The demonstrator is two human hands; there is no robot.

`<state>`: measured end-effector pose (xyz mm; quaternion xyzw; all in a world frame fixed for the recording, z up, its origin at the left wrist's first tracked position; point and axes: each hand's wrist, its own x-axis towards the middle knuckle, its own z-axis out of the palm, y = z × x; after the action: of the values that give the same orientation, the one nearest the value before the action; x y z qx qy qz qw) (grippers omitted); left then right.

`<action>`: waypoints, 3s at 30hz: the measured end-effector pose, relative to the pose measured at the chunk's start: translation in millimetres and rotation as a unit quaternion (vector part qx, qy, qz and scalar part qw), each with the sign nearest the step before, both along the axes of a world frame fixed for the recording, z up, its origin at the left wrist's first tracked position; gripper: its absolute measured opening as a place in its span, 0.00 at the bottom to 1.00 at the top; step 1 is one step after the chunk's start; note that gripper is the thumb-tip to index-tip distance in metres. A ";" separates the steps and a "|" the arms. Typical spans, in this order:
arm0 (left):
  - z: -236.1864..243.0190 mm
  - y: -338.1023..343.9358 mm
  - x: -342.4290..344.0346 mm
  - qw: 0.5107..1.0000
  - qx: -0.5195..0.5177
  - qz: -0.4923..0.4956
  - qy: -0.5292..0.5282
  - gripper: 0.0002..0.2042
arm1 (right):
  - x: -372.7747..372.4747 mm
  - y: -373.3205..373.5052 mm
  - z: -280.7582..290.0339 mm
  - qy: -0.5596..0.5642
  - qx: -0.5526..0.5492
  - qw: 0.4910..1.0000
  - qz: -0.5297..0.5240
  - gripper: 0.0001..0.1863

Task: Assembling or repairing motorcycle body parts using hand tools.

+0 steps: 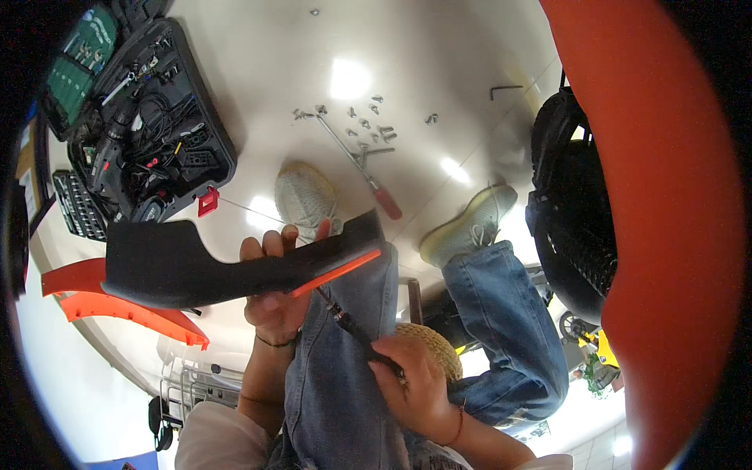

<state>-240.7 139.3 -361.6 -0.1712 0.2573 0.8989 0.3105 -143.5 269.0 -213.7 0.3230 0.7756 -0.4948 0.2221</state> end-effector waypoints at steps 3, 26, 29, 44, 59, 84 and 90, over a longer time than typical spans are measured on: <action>14.5 -3.9 -1.1 0.999 -0.019 0.004 -0.037 0.20 | 0.0 1.0 -3.8 0.037 0.029 0.998 0.045 0.19; 27.0 -17.5 3.8 0.979 0.080 -0.095 0.163 0.14 | 20.1 20.7 3.9 -0.238 -0.227 0.825 -0.460 0.18; 13.1 -19.3 13.9 0.978 0.107 -0.059 0.170 0.15 | 38.4 19.4 14.2 -0.080 -0.164 0.940 -0.288 0.22; 33.5 -20.8 -2.0 0.974 0.077 -0.213 0.014 0.13 | 53.7 15.4 26.0 -0.163 -0.292 0.910 -0.244 0.36; 20.2 -12.8 5.7 0.981 0.149 -0.124 -0.017 0.11 | 129.4 33.0 37.7 -0.152 0.016 0.986 0.070 0.33; -3.9 -11.3 14.1 0.956 0.129 -0.259 0.043 0.12 | 67.0 26.0 12.4 -0.127 -0.294 0.921 -0.221 0.24; -16.8 21.4 13.9 0.923 0.112 -0.367 0.044 0.11 | 95.2 30.9 6.7 -0.177 -0.295 0.911 -0.228 0.20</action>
<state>-226.8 160.7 -378.4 0.0107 0.2128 0.7519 0.6239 -48.3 299.9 -207.0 0.4935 0.4475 -0.6726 0.3222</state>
